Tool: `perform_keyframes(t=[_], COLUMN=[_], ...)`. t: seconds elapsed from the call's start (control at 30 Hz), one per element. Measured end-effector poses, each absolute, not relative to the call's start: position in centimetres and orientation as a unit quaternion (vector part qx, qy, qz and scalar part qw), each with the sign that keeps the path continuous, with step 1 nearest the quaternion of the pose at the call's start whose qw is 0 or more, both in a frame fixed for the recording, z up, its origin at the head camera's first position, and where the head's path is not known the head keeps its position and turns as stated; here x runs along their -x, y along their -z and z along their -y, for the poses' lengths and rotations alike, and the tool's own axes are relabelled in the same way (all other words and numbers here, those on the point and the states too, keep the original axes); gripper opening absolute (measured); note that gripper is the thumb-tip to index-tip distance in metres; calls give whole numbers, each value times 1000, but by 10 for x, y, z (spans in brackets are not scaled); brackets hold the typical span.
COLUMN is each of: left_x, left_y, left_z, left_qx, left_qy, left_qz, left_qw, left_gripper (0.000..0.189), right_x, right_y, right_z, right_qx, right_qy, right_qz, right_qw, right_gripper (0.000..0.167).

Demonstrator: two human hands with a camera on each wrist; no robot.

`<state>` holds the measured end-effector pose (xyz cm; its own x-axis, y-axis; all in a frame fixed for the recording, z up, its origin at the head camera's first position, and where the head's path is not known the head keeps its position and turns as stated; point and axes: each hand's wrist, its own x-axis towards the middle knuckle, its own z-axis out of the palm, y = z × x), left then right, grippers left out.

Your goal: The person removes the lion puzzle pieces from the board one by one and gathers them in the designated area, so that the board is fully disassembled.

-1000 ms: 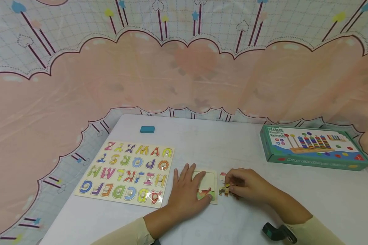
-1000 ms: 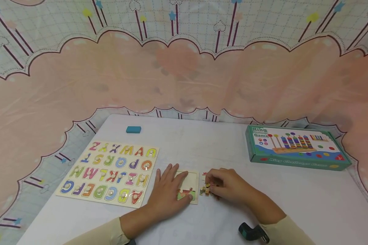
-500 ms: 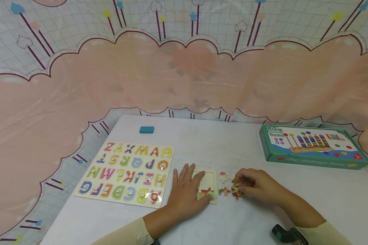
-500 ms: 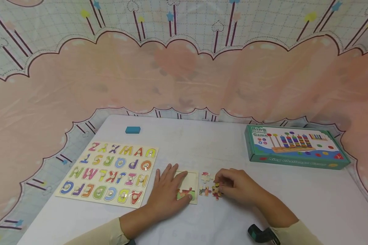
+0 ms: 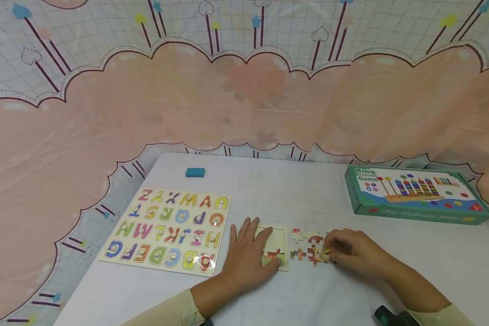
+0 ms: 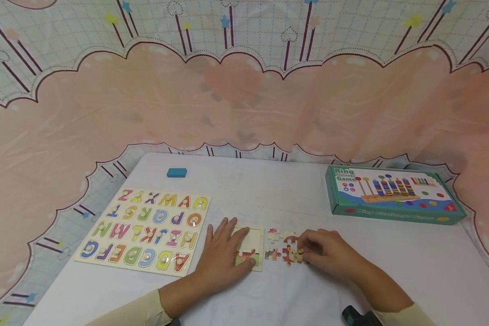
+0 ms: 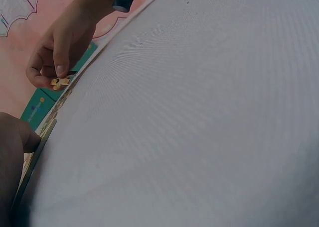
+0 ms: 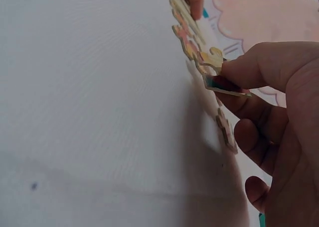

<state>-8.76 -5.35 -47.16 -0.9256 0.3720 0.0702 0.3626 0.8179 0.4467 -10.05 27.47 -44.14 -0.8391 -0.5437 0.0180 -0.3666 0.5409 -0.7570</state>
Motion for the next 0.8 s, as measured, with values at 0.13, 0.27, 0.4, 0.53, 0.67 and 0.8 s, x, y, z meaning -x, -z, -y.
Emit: perform_keyframes(t=[0.13, 0.27, 0.4, 0.53, 0.67, 0.8], left_x=[88, 88, 88, 88, 88, 87], left_y=[471, 471, 471, 469, 470, 471], left_z=[53, 53, 53, 53, 53, 54], left_qx=[-191, -192, -192, -191, -192, -192], left_qy=[-232, -232, -232, -233, -234, -233], left_qz=[-954, -953, -954, -953, -953, -953], left_qw=[8, 5, 4, 4, 6, 9], left_gripper=[72, 72, 71, 71, 71, 72], right_x=[97, 95, 93, 93, 92, 91], right_y=[443, 445, 449, 452, 457, 461], right_z=[-279, -282, -284, -284, -282, -280], right_qx=[268, 270, 275, 289, 314, 324], right_qy=[394, 387, 377, 372, 366, 351], right_qz=[-873, -877, -881, -881, -876, -878], right_qw=[102, 96, 79, 53, 6, -32], right_gripper=[17, 16, 18, 21, 29, 36])
